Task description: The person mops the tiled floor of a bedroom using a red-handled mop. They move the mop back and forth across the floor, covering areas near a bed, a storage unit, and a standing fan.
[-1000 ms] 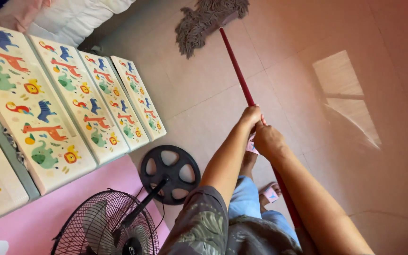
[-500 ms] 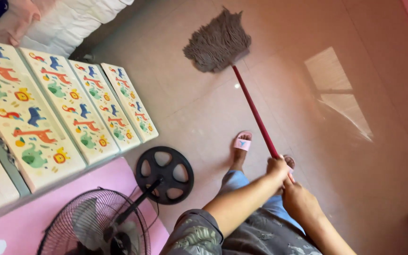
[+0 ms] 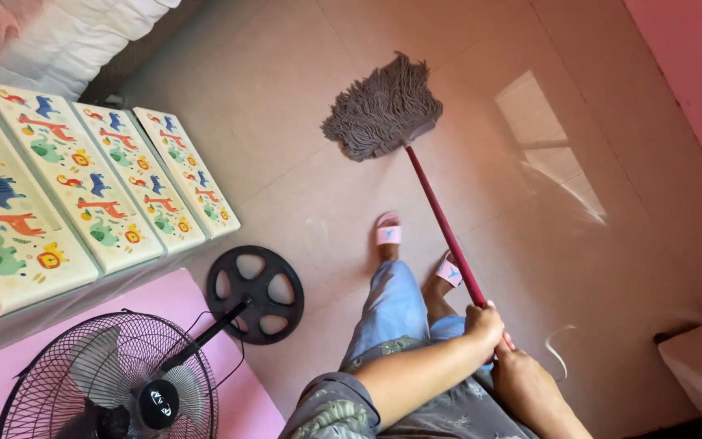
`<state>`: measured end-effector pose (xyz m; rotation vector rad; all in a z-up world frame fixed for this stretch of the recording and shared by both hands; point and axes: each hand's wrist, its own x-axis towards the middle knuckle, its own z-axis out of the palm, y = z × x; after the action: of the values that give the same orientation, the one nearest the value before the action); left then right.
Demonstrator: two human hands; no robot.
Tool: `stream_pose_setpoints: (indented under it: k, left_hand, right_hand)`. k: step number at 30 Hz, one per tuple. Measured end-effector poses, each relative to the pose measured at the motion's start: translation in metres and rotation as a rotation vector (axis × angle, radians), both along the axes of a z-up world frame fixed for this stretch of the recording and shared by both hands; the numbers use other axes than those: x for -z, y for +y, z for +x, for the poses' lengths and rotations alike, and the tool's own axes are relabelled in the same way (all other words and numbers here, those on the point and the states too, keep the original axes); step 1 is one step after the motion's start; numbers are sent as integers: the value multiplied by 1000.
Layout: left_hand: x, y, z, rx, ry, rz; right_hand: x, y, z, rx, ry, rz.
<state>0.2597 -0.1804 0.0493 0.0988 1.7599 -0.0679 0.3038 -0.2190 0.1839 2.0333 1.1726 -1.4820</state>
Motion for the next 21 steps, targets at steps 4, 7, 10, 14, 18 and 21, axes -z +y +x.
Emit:
stream_pose_setpoints:
  k: [4, 7, 10, 14, 18, 21]
  left_hand:
    - [20, 39, 6, 37, -34, 73]
    - [-1, 100, -1, -114, -196, 203]
    - [19, 169, -4, 163, -33, 111]
    - [85, 245, -6, 433, 53, 214]
    - [71, 359, -12, 402, 38, 285]
    - [42, 426, -22, 481, 2, 296]
  right_hand:
    - [-8, 52, 7, -98, 5, 40]
    - [10, 95, 7, -141, 14, 95]
    - [10, 162, 1, -122, 57, 126]
    - [46, 243, -6, -210, -46, 323]
    - [96, 327, -13, -287, -101, 529]
    - [131, 378, -14, -311, -100, 563]
